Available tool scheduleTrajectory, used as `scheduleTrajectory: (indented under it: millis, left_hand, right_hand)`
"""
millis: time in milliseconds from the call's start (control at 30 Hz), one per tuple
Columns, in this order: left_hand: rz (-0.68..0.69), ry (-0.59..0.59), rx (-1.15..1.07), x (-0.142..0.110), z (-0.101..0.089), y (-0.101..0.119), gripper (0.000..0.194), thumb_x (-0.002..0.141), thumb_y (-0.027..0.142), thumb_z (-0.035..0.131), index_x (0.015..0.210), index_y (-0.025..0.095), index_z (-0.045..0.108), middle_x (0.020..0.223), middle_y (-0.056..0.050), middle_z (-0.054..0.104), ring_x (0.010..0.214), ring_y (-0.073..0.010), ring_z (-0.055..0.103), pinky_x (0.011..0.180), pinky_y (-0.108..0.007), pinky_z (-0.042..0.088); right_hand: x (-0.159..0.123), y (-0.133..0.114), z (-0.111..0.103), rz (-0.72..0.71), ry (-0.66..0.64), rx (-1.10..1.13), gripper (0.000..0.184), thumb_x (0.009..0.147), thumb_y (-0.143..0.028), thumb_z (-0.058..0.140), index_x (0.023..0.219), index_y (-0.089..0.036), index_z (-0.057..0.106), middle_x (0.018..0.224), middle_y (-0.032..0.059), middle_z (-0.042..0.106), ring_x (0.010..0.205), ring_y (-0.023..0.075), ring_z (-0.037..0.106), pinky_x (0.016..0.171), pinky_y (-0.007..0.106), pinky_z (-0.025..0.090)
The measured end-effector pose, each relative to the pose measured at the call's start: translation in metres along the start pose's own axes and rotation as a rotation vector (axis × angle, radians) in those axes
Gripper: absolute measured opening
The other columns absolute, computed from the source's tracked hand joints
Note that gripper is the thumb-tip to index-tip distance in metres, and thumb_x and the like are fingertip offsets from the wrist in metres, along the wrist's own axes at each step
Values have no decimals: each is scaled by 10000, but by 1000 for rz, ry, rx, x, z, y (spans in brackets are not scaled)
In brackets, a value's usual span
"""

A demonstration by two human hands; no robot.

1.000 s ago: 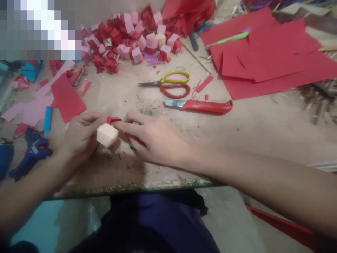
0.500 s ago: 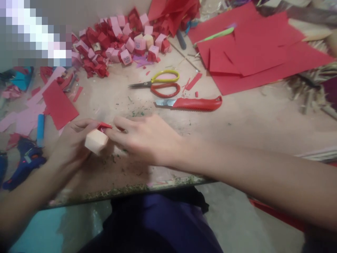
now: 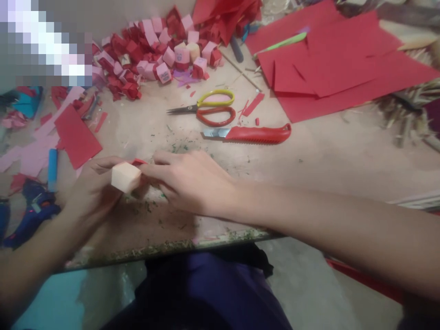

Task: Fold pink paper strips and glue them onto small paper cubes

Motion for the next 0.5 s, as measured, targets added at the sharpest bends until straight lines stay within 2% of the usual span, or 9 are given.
scheduleTrajectory:
  millis: [167,267,333,400,500]
  left_hand:
    - [28,17,-17,1,-3,0,176,718,321,912,797,209,802,733,-21,777,601,-127,685,562,-222,570]
    - [48,46,-18,0,-6,2,143,773,304,875,838,212,789,812,-24,801,693,-145,739,668,-250,628]
    - [97,83,-2,-1,-8,5,147,782,292,870,872,212,786,866,-24,815,745,-150,761,726,-262,642]
    - [159,121,45,-3,-10,10,165,785,293,875,902,214,793,912,-27,822,803,-159,773,768,-265,642]
    - [233,137,151,-6,-10,16,165,800,296,875,933,224,809,951,-26,824,881,-172,777,808,-259,633]
  right_hand:
    - [0,3,0,3,17,77,370,985,-109,494,1257,-216,721,1083,65,716,805,162,624,647,286,374]
    - [1,5,-7,6,127,254,319,1004,-115,496,1201,-193,735,1143,81,734,964,192,675,818,322,489]
    - [2,9,-11,91,219,393,249,1028,-185,527,1162,-176,736,1129,81,749,1027,201,691,887,343,525]
    - [2,13,-10,226,256,534,228,1011,-296,616,1177,-171,710,1150,86,745,987,195,714,835,333,567]
    - [3,14,1,338,208,716,487,853,-356,821,1264,-191,620,1227,96,707,906,193,735,716,317,605]
Point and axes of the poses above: each hand's wrist, its own x-axis towards the middle knuckle, its own z-axis out of the palm, y = z × x, the point moved 5 cm from there along x, towards the middle knuckle
